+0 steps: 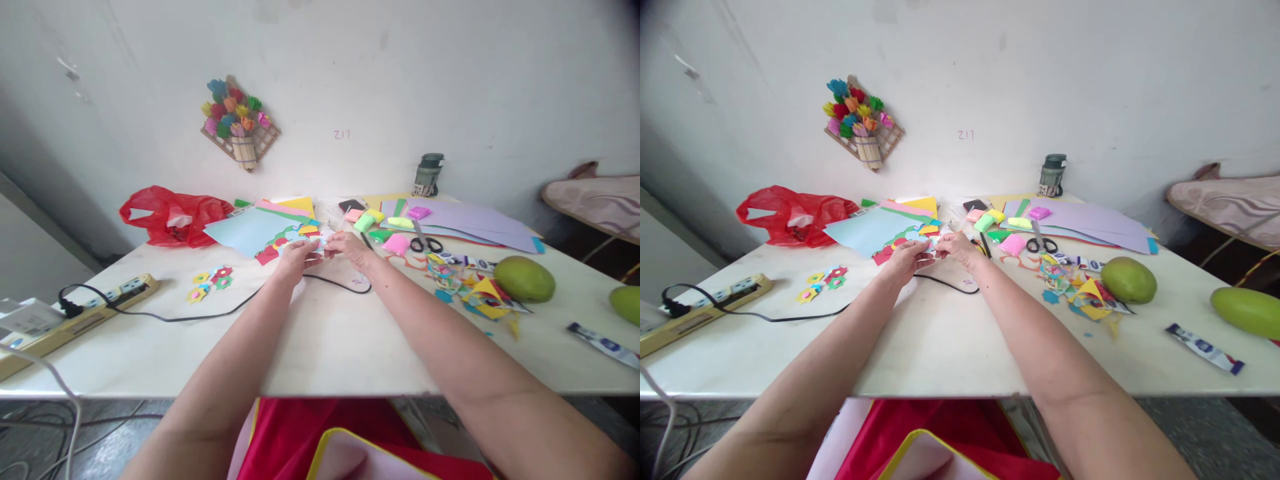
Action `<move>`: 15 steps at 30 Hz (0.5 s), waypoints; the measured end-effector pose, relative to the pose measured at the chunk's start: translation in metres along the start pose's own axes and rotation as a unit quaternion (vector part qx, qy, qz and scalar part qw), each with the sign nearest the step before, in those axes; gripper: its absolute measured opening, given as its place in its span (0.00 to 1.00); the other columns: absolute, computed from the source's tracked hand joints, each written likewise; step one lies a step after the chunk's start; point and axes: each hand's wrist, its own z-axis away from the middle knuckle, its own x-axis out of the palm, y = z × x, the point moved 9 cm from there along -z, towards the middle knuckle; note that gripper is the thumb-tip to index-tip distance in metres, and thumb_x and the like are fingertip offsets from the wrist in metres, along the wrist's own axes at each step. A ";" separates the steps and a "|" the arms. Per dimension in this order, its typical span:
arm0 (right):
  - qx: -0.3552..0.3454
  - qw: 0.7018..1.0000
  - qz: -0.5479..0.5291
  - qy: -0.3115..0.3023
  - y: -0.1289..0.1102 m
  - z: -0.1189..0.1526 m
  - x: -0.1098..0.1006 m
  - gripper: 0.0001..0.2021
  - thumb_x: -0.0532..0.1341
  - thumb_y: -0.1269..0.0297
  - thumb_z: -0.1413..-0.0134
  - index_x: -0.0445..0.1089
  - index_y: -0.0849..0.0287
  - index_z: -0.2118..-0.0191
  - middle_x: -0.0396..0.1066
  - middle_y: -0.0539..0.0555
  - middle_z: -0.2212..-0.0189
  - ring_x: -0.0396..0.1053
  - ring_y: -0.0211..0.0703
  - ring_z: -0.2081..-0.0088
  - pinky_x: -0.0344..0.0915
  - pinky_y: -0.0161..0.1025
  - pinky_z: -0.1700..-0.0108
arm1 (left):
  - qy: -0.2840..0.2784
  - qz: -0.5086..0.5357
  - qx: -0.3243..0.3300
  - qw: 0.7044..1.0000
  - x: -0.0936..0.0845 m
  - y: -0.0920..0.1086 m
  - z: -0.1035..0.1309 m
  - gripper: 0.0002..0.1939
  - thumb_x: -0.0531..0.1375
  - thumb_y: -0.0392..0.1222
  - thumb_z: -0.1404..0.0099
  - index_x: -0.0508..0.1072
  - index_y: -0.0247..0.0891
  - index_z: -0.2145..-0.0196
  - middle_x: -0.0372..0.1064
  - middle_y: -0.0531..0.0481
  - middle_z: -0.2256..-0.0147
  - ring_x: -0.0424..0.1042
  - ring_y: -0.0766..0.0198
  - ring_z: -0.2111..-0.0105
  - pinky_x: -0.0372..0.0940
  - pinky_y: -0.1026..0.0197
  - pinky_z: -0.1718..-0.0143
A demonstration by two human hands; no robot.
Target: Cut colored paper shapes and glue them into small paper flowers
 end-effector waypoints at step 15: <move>0.028 0.999 -0.017 0.032 0.000 0.003 0.000 0.07 0.61 0.67 0.64 0.65 0.61 0.84 0.65 0.49 0.85 0.62 0.36 0.78 0.60 0.36 0.71 | -0.005 0.009 0.005 1.000 0.006 -0.001 0.002 0.15 0.67 0.47 0.54 0.69 0.34 0.76 0.69 0.49 0.75 0.69 0.67 0.74 0.67 0.59 0.65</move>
